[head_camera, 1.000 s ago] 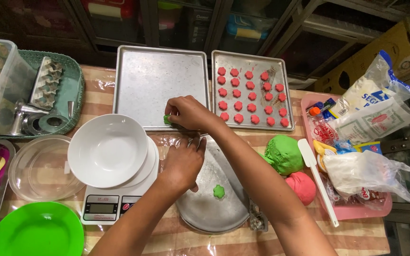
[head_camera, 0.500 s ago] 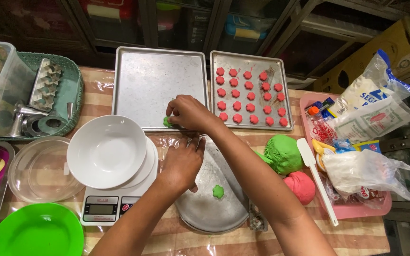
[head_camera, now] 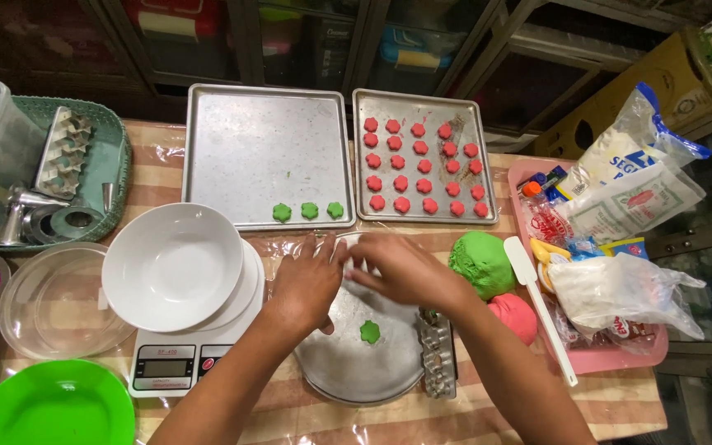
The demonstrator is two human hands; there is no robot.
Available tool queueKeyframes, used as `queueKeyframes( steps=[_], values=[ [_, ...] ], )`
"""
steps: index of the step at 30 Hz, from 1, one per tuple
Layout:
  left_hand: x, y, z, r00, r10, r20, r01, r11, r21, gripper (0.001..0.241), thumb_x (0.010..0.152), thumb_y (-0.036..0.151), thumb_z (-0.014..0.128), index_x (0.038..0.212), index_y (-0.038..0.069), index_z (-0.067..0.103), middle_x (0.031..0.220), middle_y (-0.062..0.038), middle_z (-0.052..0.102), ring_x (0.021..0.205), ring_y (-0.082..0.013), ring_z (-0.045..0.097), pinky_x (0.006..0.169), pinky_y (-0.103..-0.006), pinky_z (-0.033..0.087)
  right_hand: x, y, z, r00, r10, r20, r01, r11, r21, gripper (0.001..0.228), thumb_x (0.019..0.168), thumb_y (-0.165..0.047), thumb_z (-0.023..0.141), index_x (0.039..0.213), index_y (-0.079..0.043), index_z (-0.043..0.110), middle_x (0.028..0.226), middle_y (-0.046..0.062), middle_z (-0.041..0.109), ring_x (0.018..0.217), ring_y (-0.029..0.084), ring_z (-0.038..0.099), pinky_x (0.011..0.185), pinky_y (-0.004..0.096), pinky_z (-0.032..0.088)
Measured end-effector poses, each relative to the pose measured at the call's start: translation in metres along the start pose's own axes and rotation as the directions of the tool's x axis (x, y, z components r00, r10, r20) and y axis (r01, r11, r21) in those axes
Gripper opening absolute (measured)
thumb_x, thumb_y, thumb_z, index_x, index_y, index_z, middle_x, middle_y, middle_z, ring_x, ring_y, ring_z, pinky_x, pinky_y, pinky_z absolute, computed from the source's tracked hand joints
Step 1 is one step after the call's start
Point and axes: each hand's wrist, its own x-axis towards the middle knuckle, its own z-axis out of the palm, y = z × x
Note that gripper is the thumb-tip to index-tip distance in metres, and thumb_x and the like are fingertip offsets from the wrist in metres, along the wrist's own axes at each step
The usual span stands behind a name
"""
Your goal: Molding green dough into small shapes using a manual mold and placing them on a baking tray.
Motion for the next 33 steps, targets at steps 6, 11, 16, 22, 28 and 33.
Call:
queueKeyframes(
  steps=[6, 11, 16, 22, 28, 33],
  values=[
    [-0.002, 0.000, -0.009, 0.999, 0.009, 0.036, -0.008, 0.999, -0.042, 0.138, 0.046, 0.041, 0.106, 0.156, 0.000, 0.033, 0.158, -0.024, 0.040, 0.143, -0.0473, 0.038, 0.091, -0.0632, 0.055, -0.056, -0.009, 0.014, 0.997, 0.051, -0.063, -0.050, 0.999, 0.013, 0.017, 0.097, -0.016, 0.061, 0.106, -0.001, 0.066, 0.096, 0.020, 0.065, 0.093, 0.041, 0.069, 0.079, 0.049, 0.057],
    [0.010, -0.002, 0.008, 0.979, -0.038, 0.202, 0.026, 0.998, 0.062, 0.153, 0.062, 0.055, 0.106, 0.164, 0.006, 0.002, 0.173, -0.013, 0.004, 0.156, -0.0394, 0.013, 0.105, -0.0541, 0.046, -0.073, -0.002, 0.047, 0.989, 0.029, -0.145, -0.036, 0.998, -0.046, 0.032, 0.101, -0.021, 0.056, 0.127, -0.003, 0.063, 0.100, 0.012, 0.058, 0.089, 0.029, 0.062, 0.072, 0.045, 0.050],
    [0.011, -0.004, 0.012, 0.982, -0.033, 0.185, 0.025, 0.998, 0.049, 0.154, 0.061, 0.053, 0.107, 0.163, 0.006, 0.003, 0.173, -0.013, 0.005, 0.155, -0.0396, 0.013, 0.107, -0.0548, 0.045, -0.079, -0.004, 0.056, 0.995, 0.043, -0.091, -0.051, 0.995, -0.081, 0.037, 0.098, -0.022, 0.066, 0.131, -0.008, 0.057, 0.112, 0.012, 0.053, 0.093, 0.029, 0.061, 0.073, 0.045, 0.052],
    [0.011, -0.004, 0.015, 0.990, -0.024, 0.141, 0.014, 0.997, 0.076, 0.154, 0.057, 0.055, 0.108, 0.163, 0.005, 0.007, 0.172, -0.014, 0.010, 0.153, -0.0403, 0.019, 0.102, -0.0536, 0.049, -0.081, -0.001, 0.064, 0.996, -0.039, -0.082, 0.021, 0.978, -0.208, 0.041, 0.084, -0.020, 0.084, 0.120, -0.013, 0.065, 0.106, 0.011, 0.053, 0.098, 0.031, 0.057, 0.069, 0.046, 0.051],
    [0.011, -0.003, 0.010, 0.981, -0.033, 0.193, 0.019, 0.997, 0.076, 0.154, 0.061, 0.055, 0.106, 0.164, 0.006, 0.003, 0.172, -0.013, 0.006, 0.155, -0.0397, 0.015, 0.105, -0.0539, 0.047, -0.077, 0.004, 0.070, 0.998, -0.003, -0.063, -0.011, 0.977, -0.213, 0.038, 0.080, -0.017, 0.086, 0.104, -0.008, 0.059, 0.107, 0.011, 0.054, 0.095, 0.028, 0.058, 0.071, 0.043, 0.049],
    [0.012, -0.003, 0.013, 0.985, -0.035, 0.172, 0.022, 0.997, 0.077, 0.154, 0.058, 0.057, 0.107, 0.163, 0.006, 0.005, 0.172, -0.013, 0.007, 0.154, -0.0390, 0.016, 0.103, -0.0532, 0.048, -0.074, 0.006, 0.068, 1.000, 0.008, -0.011, -0.010, 0.992, -0.124, 0.033, 0.081, -0.013, 0.083, 0.096, -0.012, 0.053, 0.097, 0.008, 0.058, 0.084, 0.029, 0.058, 0.064, 0.043, 0.045]
  ],
)
